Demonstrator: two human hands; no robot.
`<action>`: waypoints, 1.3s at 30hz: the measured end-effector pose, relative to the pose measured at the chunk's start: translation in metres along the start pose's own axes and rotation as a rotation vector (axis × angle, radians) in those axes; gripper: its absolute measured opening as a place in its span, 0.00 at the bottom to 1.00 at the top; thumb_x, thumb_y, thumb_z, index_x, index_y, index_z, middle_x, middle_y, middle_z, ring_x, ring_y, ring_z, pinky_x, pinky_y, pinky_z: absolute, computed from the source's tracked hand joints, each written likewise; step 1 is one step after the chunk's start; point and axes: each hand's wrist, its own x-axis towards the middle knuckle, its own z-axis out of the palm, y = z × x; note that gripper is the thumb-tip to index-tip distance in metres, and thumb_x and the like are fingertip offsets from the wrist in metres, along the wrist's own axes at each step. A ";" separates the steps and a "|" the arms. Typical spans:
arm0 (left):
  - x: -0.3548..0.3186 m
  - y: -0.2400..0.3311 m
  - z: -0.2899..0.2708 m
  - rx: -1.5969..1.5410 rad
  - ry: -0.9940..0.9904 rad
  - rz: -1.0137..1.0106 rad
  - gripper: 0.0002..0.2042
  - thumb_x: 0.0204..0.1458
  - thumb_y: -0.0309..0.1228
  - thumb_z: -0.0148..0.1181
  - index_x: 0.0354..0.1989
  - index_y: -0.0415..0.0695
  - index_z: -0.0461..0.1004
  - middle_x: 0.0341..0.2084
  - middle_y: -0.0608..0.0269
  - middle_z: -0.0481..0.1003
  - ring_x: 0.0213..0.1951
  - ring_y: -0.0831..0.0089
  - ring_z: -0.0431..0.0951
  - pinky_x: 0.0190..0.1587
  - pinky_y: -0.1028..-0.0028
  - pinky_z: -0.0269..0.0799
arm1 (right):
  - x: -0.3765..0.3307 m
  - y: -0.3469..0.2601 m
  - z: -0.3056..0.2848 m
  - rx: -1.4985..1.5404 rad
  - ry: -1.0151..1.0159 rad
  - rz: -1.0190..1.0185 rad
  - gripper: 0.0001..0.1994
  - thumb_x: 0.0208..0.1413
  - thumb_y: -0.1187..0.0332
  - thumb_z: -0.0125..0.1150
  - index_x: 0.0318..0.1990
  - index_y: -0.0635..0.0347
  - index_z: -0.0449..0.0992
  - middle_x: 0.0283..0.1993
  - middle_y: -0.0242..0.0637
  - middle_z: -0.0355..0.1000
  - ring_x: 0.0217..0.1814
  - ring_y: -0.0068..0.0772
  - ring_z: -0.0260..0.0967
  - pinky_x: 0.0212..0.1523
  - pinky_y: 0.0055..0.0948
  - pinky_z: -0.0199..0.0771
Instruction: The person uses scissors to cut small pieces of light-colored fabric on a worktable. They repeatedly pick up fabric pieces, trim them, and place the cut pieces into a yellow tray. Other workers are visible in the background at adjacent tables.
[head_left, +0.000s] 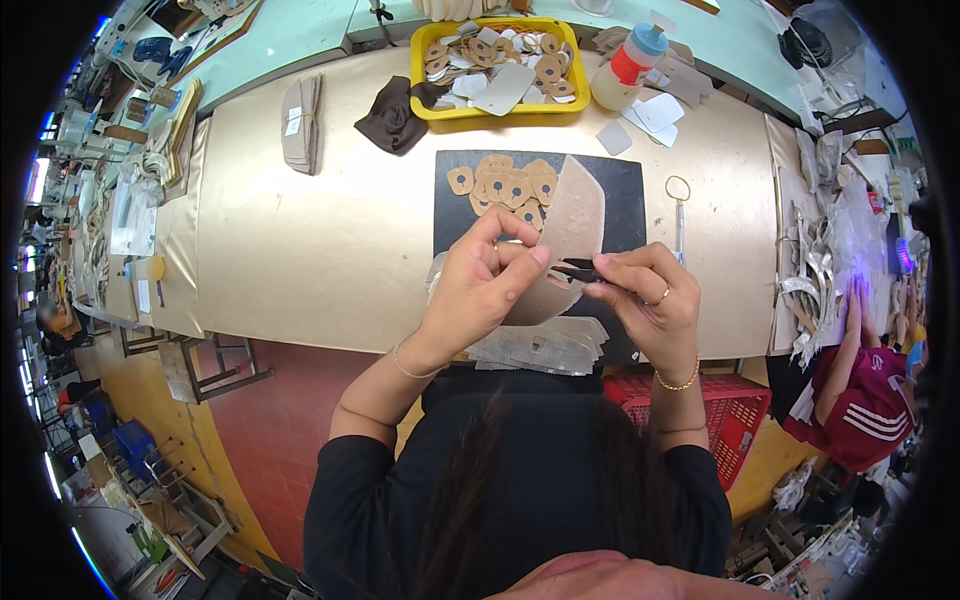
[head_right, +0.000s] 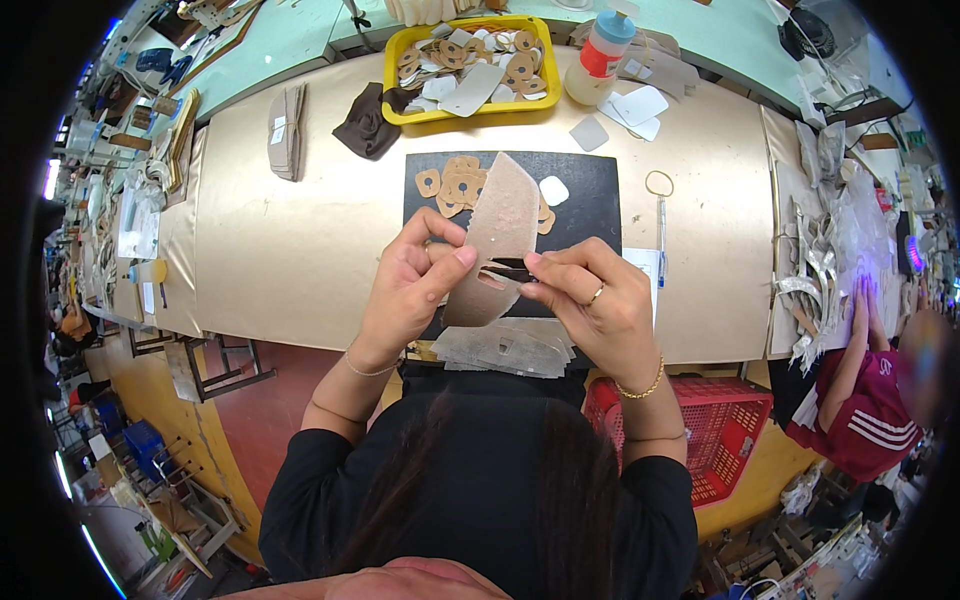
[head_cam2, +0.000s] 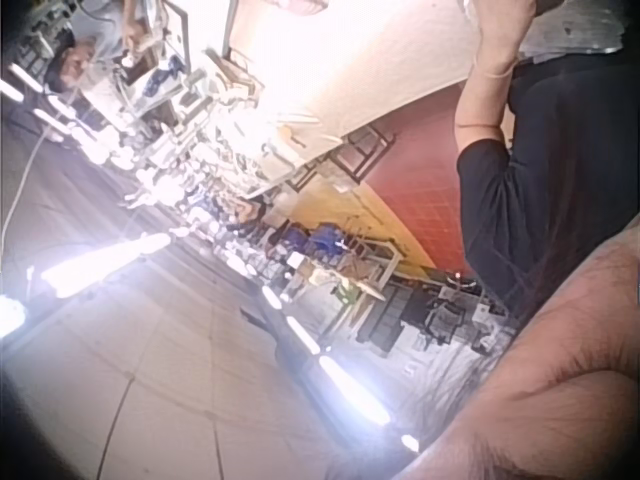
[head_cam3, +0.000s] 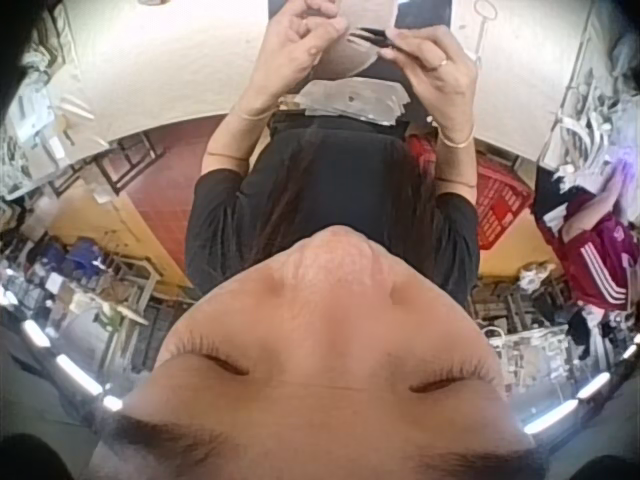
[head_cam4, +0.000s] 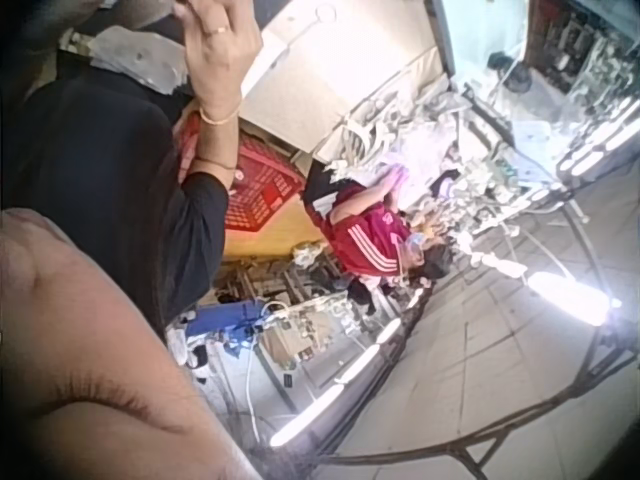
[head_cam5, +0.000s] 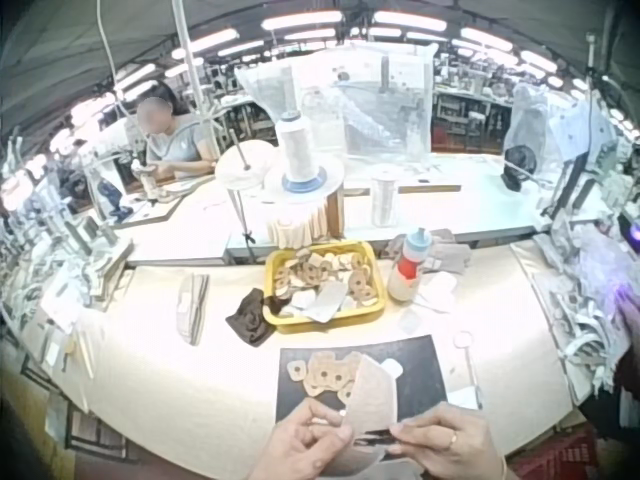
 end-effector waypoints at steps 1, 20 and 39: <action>0.000 0.000 0.000 0.005 -0.002 0.002 0.07 0.60 0.28 0.58 0.41 0.43 0.65 0.20 0.74 0.73 0.21 0.94 0.59 0.23 0.86 0.49 | 0.000 0.000 0.000 0.000 0.001 -0.002 0.13 0.41 0.75 0.74 0.38 0.61 0.82 0.30 0.35 0.74 0.32 0.31 0.77 0.28 0.24 0.75; 0.002 0.005 -0.002 0.059 -0.026 -0.049 0.07 0.59 0.29 0.59 0.40 0.42 0.68 0.17 0.77 0.69 0.20 0.94 0.57 0.23 0.85 0.48 | -0.001 0.002 -0.003 -0.061 -0.009 -0.065 0.11 0.40 0.75 0.75 0.34 0.61 0.81 0.28 0.34 0.73 0.28 0.29 0.75 0.26 0.25 0.73; 0.003 0.006 -0.002 0.052 -0.038 -0.102 0.06 0.59 0.27 0.59 0.39 0.42 0.67 0.17 0.78 0.68 0.20 0.93 0.58 0.24 0.85 0.48 | -0.002 0.006 -0.005 -0.158 -0.028 -0.189 0.10 0.41 0.75 0.75 0.33 0.57 0.80 0.26 0.32 0.72 0.23 0.27 0.71 0.20 0.25 0.68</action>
